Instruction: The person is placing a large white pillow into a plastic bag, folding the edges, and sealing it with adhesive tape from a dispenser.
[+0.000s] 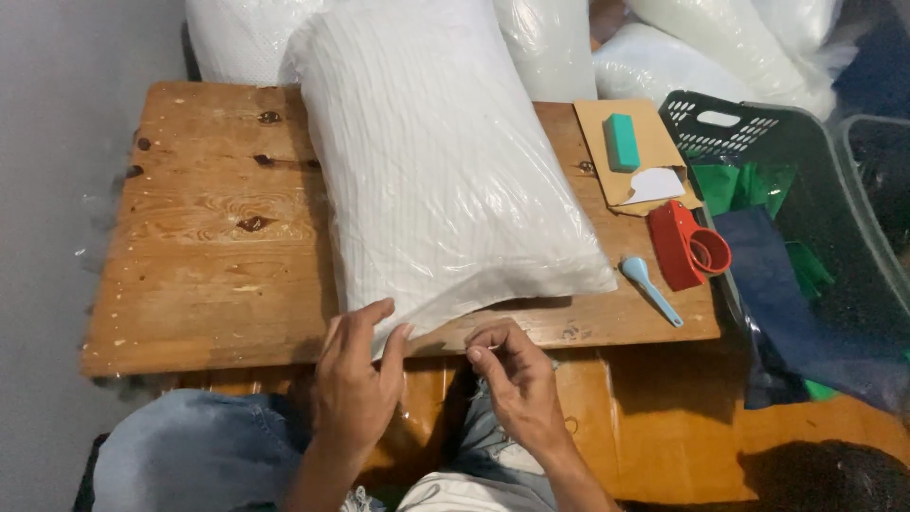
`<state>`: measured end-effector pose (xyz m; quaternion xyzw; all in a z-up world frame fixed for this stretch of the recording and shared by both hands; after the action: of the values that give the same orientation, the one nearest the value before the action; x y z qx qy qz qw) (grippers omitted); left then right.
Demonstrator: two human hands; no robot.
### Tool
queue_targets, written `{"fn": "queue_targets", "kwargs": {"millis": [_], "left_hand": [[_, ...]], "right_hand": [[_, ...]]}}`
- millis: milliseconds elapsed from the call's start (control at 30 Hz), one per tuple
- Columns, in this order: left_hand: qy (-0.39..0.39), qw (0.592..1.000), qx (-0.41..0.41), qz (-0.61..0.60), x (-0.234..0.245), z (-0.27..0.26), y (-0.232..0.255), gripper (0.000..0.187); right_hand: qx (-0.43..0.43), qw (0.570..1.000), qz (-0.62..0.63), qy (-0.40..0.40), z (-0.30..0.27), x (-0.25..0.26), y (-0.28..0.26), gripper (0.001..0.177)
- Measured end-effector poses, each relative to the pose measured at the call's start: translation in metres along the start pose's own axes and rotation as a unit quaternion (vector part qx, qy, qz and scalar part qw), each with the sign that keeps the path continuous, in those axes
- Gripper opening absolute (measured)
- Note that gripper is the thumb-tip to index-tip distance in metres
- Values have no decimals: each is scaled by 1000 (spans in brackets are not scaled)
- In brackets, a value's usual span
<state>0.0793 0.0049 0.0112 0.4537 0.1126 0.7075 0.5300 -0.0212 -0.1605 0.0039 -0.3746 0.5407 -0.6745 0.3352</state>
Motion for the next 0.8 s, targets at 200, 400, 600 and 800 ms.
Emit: {"fn": "queue_targets", "kwargs": {"millis": [200,400,600,800], "left_hand": [[-194,976,6,96,-34,2,-28,52],[-271,952,126,-71,-34,33,-46,28],[-308,904,269,-123,-22,41,-58,32],[-313,890,272,-189,-30,36,-74,32]], "right_hand": [[191,945,-240,-115,27,5,-6,5],[171,940,-255,-151,51,-2,-16,6],[190,871,-326,-313,78,-23,-51,10],[242,762,-434,-415,101,-52,-46,20]]}}
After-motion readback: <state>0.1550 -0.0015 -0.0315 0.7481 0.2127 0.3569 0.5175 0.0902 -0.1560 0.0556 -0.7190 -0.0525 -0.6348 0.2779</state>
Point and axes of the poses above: each hand's wrist, its own z-axis towards the middle knuckle, its own x-axis out of the back of the hand, y = z × x, the point moved 4 cm from there along z, towards the middle knuckle, and after that the axes turned 1 degree about x, right-handed, at the moved point
